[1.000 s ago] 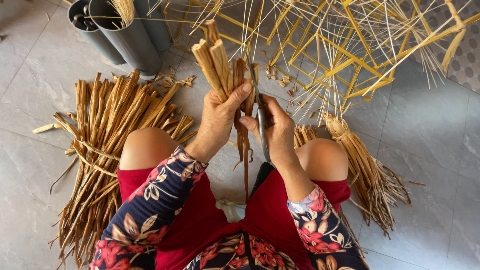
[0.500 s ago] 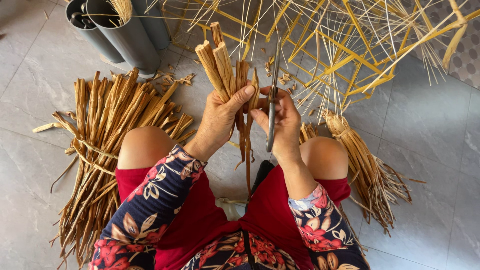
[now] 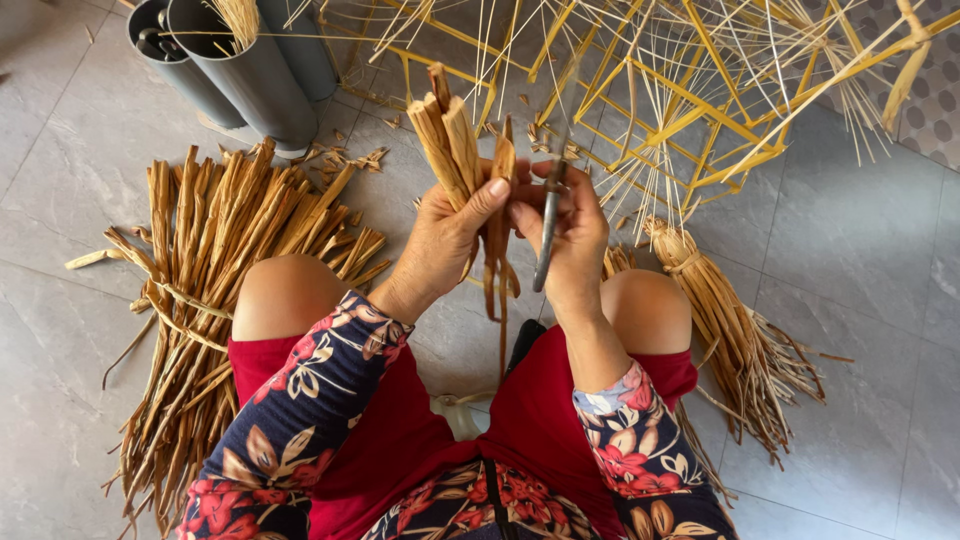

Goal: The person sits on the floor and trims the ends of dried plant stalks with scissors, cutting off tips and peeling strips from each stalk one at a time, placing trimmed stalks aside and letting cut pieces fall on the floor.

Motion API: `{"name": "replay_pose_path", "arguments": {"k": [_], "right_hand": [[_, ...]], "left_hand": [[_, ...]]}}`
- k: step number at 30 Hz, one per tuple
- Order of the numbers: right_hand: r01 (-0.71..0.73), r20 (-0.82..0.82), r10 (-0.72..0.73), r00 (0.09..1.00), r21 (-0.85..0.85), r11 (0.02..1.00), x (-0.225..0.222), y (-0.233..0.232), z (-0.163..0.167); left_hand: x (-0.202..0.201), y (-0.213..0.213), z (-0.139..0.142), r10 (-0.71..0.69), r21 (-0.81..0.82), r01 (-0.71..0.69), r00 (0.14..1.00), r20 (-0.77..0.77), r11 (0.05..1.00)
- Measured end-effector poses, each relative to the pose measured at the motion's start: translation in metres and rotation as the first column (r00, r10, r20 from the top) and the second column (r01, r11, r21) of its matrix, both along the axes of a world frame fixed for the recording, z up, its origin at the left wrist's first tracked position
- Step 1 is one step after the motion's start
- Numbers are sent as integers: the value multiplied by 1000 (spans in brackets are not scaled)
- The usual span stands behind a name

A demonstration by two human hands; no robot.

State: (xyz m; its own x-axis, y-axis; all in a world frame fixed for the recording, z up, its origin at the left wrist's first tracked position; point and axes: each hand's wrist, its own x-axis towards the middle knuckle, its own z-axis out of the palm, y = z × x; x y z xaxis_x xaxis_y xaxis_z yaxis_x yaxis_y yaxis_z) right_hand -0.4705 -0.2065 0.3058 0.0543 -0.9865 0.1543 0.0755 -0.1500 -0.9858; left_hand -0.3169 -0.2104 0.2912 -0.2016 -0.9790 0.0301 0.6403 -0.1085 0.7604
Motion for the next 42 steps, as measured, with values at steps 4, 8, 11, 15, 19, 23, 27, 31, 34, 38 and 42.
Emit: {"name": "replay_pose_path", "arguments": {"k": [4, 8, 11, 15, 19, 23, 27, 31, 34, 38, 42], "right_hand": [[2, -43, -8, 999, -150, 989, 0, 4, 1], [-14, -59, 7, 998, -111, 994, 4, 3, -5], [-8, 41, 12, 999, -79, 997, 3, 2, -8], [18, 21, -16, 1000, -116, 993, -5, 1, -6], [-34, 11, 35, 999, -85, 996, -14, -1, -2], [-18, -47, 15, 999, -60, 998, -13, -2, -3], [-21, -109, 13, 994, -76, 997, -8, 1, -3], [-92, -33, 89, 995, -84, 992, -7, 6, 3], [-34, -169, 24, 985, -58, 998, -8, 6, 8], [-56, -345, 28, 938, -71, 996, -5, 7, 8], [-16, -511, -58, 858, -139, 990, 0, 10, 6]], "left_hand": [[-4, -1, -8, 124, 6, -125, 986, 109, 992], [-12, -1, -13, 115, 74, -123, 988, 101, 990], [-10, 0, -16, 79, 90, -84, 995, 64, 992], [-5, -5, -16, 272, -118, -256, 951, 148, 960], [4, -8, -15, 402, -209, -365, 899, 173, 907], [7, -4, -13, 321, -261, -265, 924, 205, 928], [-1, -2, -11, 222, -223, -155, 922, 317, 962], [2, -5, -8, 196, -63, -185, 934, 298, 981], [7, -5, -3, 182, -2, -186, 961, 209, 983], [10, -3, 3, 190, -8, -191, 972, 141, 982], [10, -3, 5, 202, -16, -202, 971, 127, 979]]}}
